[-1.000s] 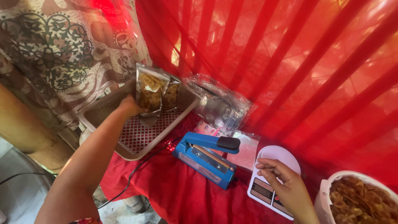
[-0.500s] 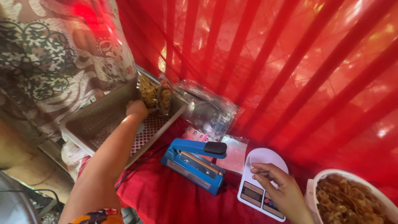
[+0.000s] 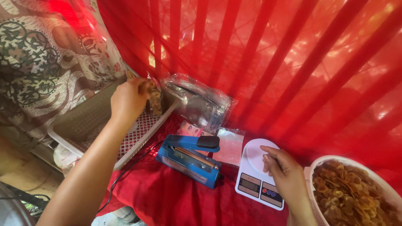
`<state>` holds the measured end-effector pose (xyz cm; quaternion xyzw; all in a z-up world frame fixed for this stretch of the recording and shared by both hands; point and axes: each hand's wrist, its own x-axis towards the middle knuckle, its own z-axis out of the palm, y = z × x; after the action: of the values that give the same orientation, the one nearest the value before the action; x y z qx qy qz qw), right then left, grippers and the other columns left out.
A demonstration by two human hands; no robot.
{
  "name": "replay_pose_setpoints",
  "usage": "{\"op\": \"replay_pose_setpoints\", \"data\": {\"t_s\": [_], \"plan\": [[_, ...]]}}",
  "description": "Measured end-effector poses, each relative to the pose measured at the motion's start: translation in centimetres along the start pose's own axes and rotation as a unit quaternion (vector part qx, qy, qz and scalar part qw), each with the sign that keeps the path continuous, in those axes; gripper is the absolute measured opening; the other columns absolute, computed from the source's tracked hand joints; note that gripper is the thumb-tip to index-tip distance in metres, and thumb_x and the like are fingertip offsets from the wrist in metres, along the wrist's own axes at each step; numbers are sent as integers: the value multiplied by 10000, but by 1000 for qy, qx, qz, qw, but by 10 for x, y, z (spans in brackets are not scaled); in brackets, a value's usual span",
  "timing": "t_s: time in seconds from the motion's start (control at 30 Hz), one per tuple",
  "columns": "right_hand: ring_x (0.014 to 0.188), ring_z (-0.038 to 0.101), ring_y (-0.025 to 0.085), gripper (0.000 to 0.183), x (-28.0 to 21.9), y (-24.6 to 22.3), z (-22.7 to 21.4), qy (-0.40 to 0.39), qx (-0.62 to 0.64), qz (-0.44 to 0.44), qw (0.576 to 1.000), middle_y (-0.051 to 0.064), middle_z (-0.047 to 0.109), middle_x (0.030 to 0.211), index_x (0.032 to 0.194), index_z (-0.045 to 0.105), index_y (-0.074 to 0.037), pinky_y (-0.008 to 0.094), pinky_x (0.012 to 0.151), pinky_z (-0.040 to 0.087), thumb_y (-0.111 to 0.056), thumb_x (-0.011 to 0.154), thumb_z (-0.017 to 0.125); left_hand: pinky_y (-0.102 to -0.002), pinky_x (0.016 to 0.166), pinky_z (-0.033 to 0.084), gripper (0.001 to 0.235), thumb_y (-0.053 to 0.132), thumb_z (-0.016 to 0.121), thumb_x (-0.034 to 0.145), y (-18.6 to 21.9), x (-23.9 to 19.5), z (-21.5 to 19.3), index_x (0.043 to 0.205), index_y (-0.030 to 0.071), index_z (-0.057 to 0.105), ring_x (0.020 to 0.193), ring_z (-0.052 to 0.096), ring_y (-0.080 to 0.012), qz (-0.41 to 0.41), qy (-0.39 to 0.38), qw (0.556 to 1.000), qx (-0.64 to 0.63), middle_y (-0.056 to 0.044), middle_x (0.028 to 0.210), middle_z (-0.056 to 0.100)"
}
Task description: The person fills clear plastic bags with dried food items from a white colander, using a digital scale to measure the weight. They then use a blue heat sealer to close the bags and place the finished packages into a white basket. The process is repeated for multiple bags.
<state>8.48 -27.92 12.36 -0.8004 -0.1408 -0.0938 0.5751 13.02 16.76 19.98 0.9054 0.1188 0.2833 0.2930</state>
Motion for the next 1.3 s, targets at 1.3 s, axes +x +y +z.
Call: {"op": "replay_pose_setpoints", "data": {"t_s": [1.3], "plan": [[1012,712,155,263,3,-18,1,5,-111,-79,991,52,688,1277,1139,760,-94,301,773,581,-110,878,725,-410,751,584,134,122,630,842,66,77,62,907,151,743,912,712,-276,381,17,879,286,-61,914,742]]}}
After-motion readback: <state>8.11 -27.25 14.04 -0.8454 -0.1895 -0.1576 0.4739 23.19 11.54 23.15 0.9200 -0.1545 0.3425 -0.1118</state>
